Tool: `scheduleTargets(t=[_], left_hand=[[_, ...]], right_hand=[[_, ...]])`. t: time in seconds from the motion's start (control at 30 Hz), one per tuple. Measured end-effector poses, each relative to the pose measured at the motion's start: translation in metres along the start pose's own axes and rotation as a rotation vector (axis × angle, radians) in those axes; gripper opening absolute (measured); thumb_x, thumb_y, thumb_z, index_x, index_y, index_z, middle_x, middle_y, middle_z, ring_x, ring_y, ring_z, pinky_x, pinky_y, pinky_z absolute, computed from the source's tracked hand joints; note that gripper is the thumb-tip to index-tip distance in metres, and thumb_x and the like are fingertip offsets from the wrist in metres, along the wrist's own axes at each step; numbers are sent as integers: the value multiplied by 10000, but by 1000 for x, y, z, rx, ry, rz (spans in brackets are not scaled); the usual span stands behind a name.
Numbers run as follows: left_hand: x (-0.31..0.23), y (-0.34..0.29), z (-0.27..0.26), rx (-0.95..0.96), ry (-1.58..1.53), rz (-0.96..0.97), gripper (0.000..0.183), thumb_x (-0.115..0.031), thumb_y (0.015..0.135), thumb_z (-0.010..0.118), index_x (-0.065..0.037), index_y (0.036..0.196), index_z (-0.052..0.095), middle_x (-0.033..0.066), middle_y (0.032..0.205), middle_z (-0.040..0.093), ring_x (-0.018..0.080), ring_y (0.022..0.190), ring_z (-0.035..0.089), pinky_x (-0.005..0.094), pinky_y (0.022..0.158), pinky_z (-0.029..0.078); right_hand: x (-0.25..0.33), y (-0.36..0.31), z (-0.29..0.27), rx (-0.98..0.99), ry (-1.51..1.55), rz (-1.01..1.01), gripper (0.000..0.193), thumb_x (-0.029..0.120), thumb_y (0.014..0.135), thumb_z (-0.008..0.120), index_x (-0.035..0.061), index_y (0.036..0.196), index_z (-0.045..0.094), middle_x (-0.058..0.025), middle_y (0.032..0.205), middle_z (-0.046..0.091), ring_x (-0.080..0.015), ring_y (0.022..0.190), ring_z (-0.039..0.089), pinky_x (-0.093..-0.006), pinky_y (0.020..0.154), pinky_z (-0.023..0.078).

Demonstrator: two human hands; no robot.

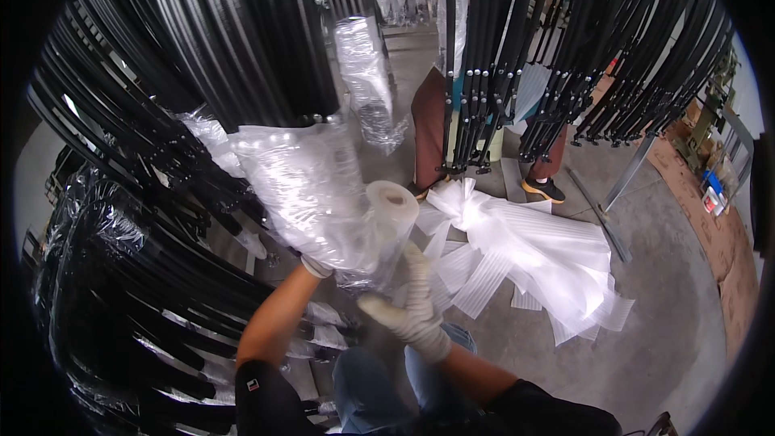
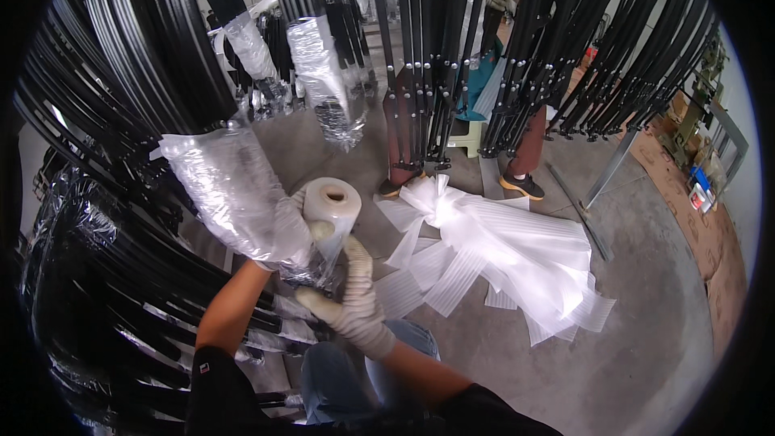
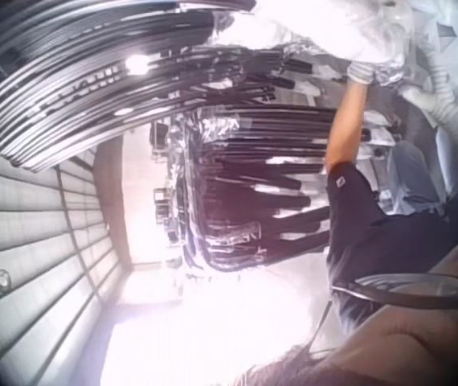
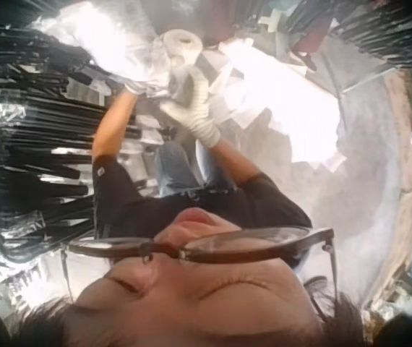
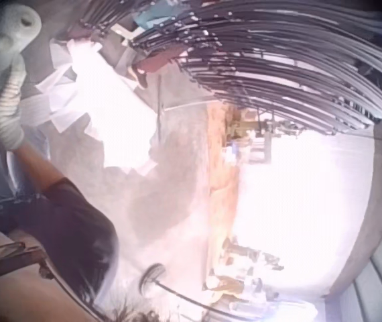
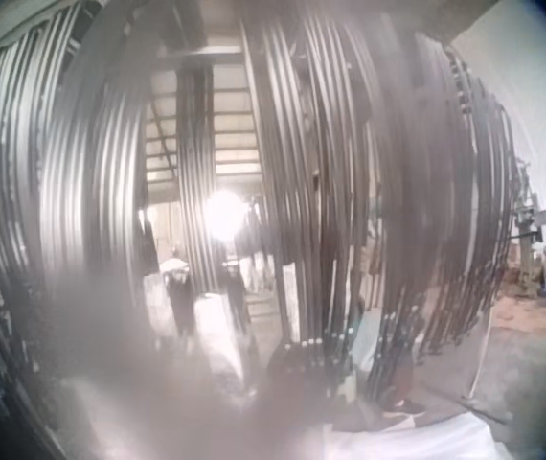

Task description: The person wraps white foam around the joints and ends of black curved metal rods hanging on a rack, then uses a roll of clear plastic film to wrap over the foam to secure it.

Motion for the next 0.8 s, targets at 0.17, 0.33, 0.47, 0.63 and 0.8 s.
scheduleTargets(t=[0.17, 0.33, 0.47, 0.63, 0.8], left_hand=[[10, -15, 2, -87, 88, 67, 433, -149, 833, 475, -7, 1230, 378, 172, 1177, 478, 248, 1069, 477, 354, 913, 417], [6, 1, -20, -319, 235, 45, 473, -167, 813, 505, 7, 1230, 367, 175, 1166, 487, 236, 1028, 503, 346, 899, 421], [-22, 13, -32, -366, 234, -119, 586, -217, 763, 574, 20, 1243, 335, 170, 1136, 504, 228, 967, 534, 334, 878, 422], [-122, -31, -17, -477, -206, -159, 854, -506, 662, 652, -16, 1267, 303, 124, 1157, 457, 230, 1009, 506, 345, 846, 443], [-105, -71, -19, -468, -230, -256, 840, -568, 621, 658, 14, 1176, 413, 122, 1103, 501, 231, 955, 534, 347, 812, 462]], right_hand=[[-11, 32, -1, -42, -617, -40, 852, 244, 565, 775, 14, 1234, 301, -183, 1061, 430, -301, 928, 499, -366, 806, 437], [-94, 50, -24, 25, 0, 321, 781, 221, 548, 781, 20, 1186, 377, -142, 1048, 522, -228, 970, 525, -332, 834, 436], [-93, 79, -53, 249, 398, 661, 686, 185, 538, 775, 13, 1124, 463, -87, 953, 574, -137, 888, 540, -272, 781, 445], [-23, 96, -43, 403, 26, 404, 603, 110, 529, 762, 31, 1079, 529, -39, 989, 564, -125, 919, 515, -261, 830, 399], [-19, 106, -32, 557, 289, 536, 739, 73, 524, 770, 36, 1187, 443, -32, 1072, 519, -140, 986, 469, -267, 846, 366]])
Point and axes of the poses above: each hand's wrist, its own y-axis towards the middle knuckle, its own z-axis out of the palm, x = y × z, the point moved 5 cm from there along y, towards the middle knuckle
